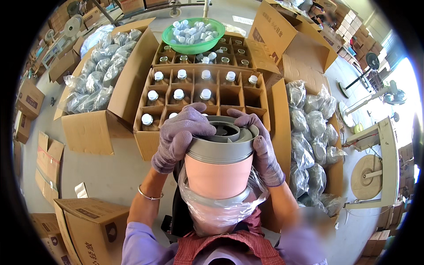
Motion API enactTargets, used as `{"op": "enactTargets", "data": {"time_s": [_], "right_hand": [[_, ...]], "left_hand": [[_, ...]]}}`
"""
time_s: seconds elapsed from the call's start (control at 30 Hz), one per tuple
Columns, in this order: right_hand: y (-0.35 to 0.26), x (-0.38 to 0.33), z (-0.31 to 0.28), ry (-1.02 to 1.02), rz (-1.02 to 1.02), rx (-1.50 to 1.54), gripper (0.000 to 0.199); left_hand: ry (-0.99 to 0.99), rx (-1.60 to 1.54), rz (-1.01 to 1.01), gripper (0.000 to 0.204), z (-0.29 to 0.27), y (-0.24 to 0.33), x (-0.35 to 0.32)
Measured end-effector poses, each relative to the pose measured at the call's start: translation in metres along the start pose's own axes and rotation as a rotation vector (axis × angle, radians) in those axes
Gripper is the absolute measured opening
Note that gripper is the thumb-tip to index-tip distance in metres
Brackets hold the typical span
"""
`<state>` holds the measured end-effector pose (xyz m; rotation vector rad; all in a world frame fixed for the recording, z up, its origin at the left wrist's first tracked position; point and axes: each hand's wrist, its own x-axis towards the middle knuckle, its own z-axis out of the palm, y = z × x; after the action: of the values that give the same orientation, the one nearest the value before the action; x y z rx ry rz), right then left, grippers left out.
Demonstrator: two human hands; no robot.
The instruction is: The person assembles cylindrical components by attaching metallic lids, places each assembly into a plastic bag, and then stacks the bagged items into a cardboard shipping box.
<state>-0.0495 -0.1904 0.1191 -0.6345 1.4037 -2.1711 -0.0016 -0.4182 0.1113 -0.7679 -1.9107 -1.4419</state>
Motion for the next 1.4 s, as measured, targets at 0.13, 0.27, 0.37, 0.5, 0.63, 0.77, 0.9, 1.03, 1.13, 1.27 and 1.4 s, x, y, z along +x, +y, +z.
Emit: {"op": "enactTargets", "data": {"time_s": [0.13, 0.27, 0.37, 0.5, 0.63, 0.77, 0.9, 1.03, 1.13, 1.27, 1.4], "right_hand": [[0.021, 0.002, 0.000, -0.086, -0.040, 0.079, 0.078], [0.062, 0.022, -0.010, -0.293, -0.040, 0.574, 0.074], [0.077, 0.035, -0.018, -0.401, -0.024, 0.670, 0.074], [0.049, 0.008, -0.029, -0.112, -0.189, -0.122, 0.059], [-0.034, -0.015, 0.008, -0.190, -0.538, -0.958, 0.046], [-0.051, 0.004, -0.008, -0.020, -0.172, -0.392, 0.047], [0.019, 0.042, -0.033, -0.178, 0.169, 0.408, 0.072], [-0.007, 0.001, -0.019, -0.022, -0.330, -0.651, 0.058], [-0.010, 0.019, -0.026, 0.013, -0.048, -0.151, 0.066], [0.036, 0.040, -0.039, 0.019, 0.181, 0.478, 0.068], [0.013, 0.013, -0.019, 0.020, -0.095, -0.366, 0.066]], "left_hand": [[0.034, -0.077, -0.076, 0.038, 0.006, 0.013, -0.008], [0.007, 0.262, -0.065, 0.020, 0.027, 0.053, 0.012], [-0.076, 0.306, -0.156, 0.013, 0.028, 0.064, 0.016], [0.051, -0.239, -0.344, 0.021, 0.013, 0.011, -0.010], [0.172, -0.605, -0.617, 0.026, 0.023, -0.015, -0.017], [0.434, -0.412, -0.717, 0.026, 0.008, 0.006, 0.008], [-0.215, 0.459, 0.036, 0.032, 0.041, 0.067, 0.047], [0.154, -0.146, -0.233, 0.028, 0.006, 0.015, -0.022], [-0.015, 0.053, -0.140, 0.026, 0.003, 0.022, 0.005], [-0.157, 0.435, 0.082, 0.026, 0.042, 0.057, 0.042], [0.038, -0.046, -0.031, 0.024, 0.003, -0.007, -0.019]]}}
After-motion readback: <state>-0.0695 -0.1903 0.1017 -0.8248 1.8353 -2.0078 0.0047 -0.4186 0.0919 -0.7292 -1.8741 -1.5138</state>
